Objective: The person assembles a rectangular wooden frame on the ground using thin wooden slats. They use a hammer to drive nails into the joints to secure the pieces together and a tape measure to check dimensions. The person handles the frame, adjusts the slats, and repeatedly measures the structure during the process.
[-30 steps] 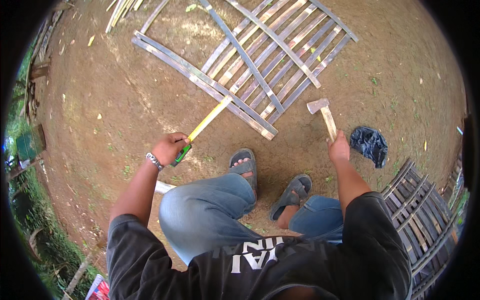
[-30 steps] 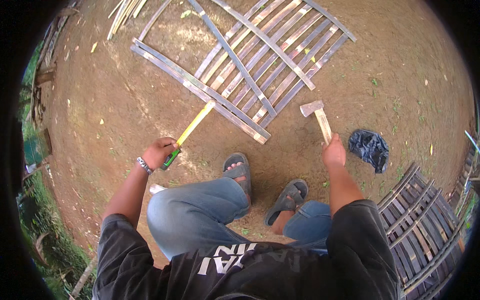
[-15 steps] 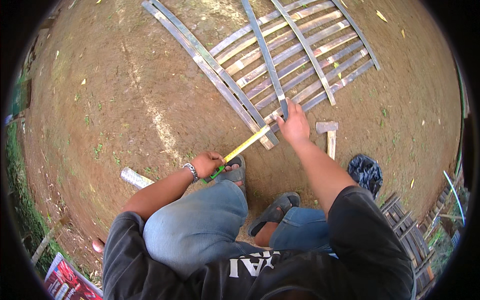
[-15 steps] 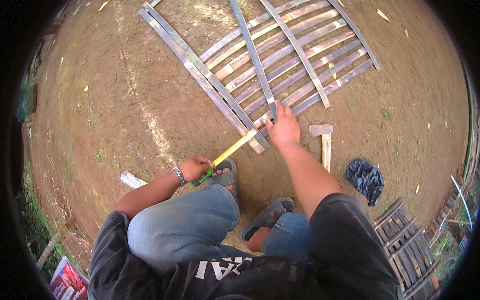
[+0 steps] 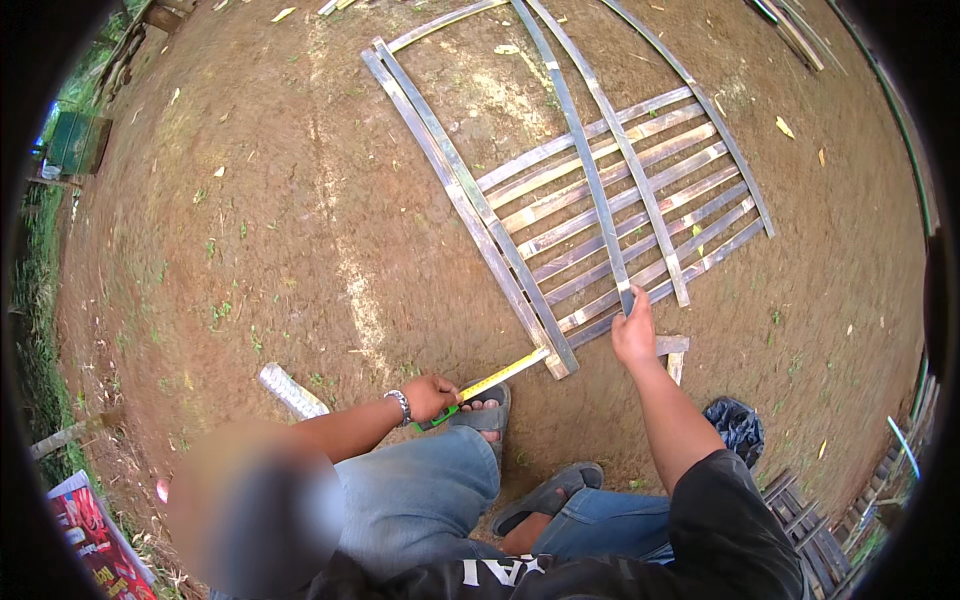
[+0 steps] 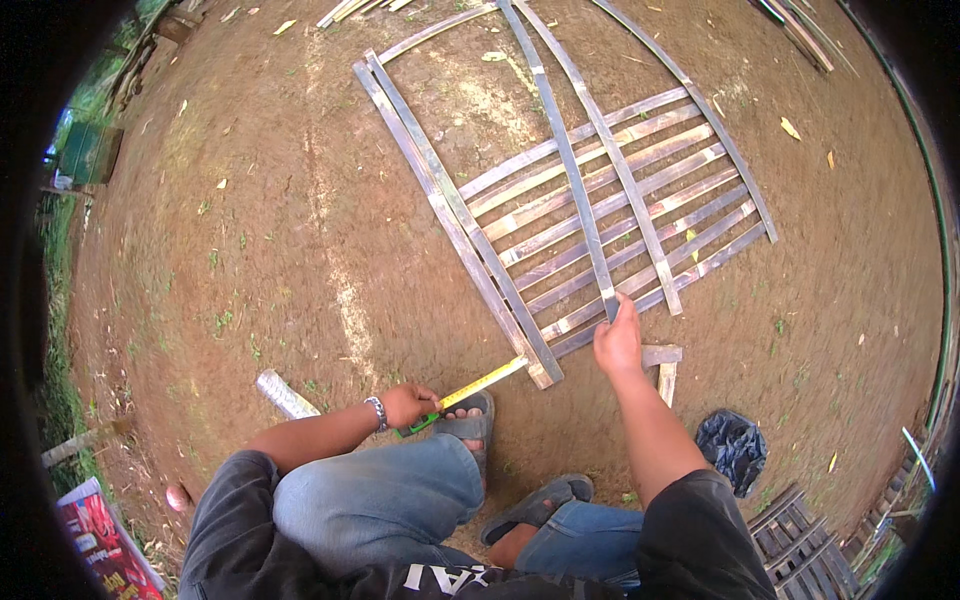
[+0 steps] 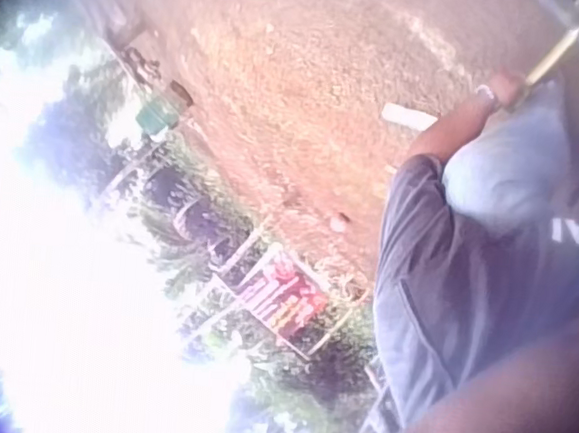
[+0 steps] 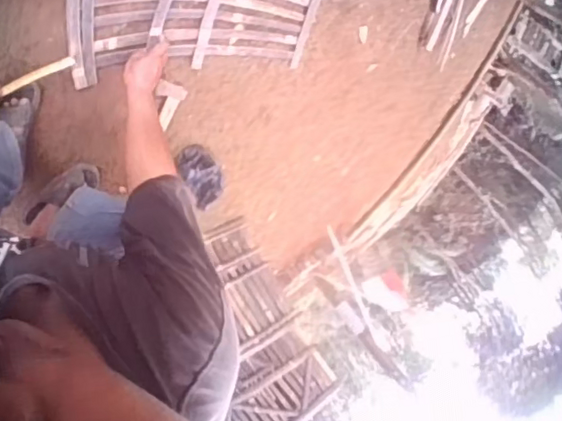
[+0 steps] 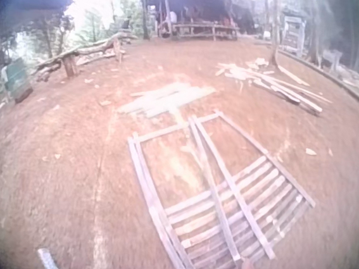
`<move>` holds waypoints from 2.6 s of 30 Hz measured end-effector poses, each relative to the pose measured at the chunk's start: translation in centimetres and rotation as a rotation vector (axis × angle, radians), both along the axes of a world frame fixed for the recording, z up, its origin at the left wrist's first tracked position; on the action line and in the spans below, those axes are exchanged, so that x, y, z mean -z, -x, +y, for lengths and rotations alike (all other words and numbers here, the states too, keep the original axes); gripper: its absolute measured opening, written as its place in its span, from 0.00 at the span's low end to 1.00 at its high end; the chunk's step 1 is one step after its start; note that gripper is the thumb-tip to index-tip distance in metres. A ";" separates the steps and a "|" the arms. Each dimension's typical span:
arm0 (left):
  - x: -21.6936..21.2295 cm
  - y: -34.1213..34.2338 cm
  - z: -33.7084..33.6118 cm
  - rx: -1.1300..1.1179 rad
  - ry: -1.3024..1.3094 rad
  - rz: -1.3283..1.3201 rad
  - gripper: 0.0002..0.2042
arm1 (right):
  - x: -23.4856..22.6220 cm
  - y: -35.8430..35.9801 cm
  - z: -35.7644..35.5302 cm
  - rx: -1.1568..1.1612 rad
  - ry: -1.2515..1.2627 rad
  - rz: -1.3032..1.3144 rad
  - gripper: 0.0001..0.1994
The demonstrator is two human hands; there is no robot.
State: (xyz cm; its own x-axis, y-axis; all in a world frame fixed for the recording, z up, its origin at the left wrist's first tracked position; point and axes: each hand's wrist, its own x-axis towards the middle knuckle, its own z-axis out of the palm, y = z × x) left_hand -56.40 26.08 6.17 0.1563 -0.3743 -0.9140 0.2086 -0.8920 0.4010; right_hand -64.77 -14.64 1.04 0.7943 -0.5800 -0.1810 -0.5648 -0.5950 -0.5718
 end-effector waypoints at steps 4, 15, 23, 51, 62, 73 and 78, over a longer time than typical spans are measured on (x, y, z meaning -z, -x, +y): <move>0.4 0.1 1.1 0.016 0.031 -0.052 0.13 | -3.8 -2.3 0.5 0.172 -0.095 0.083 0.23; -1.6 -0.7 1.1 -0.129 -0.017 -0.005 0.12 | -1.1 0.2 -1.2 0.023 0.196 0.022 0.24; -1.2 0.3 2.3 -0.007 -0.061 -0.047 0.13 | -1.2 -0.5 -2.7 -0.005 0.333 0.095 0.21; -0.5 -0.3 0.1 0.013 0.001 -0.035 0.12 | -3.7 -2.2 -1.8 -0.336 0.389 0.359 0.28; -0.6 0.0 1.2 -0.005 -0.036 -0.047 0.12 | -3.8 -11.8 1.3 -0.549 0.441 0.498 0.32; -0.4 -0.7 2.2 -0.011 -0.012 -0.062 0.13 | -4.0 -13.4 2.0 -0.516 0.377 0.622 0.34; -1.1 -1.9 1.1 -0.078 -0.051 -0.023 0.14 | -4.5 -13.7 1.8 -0.522 0.328 0.625 0.37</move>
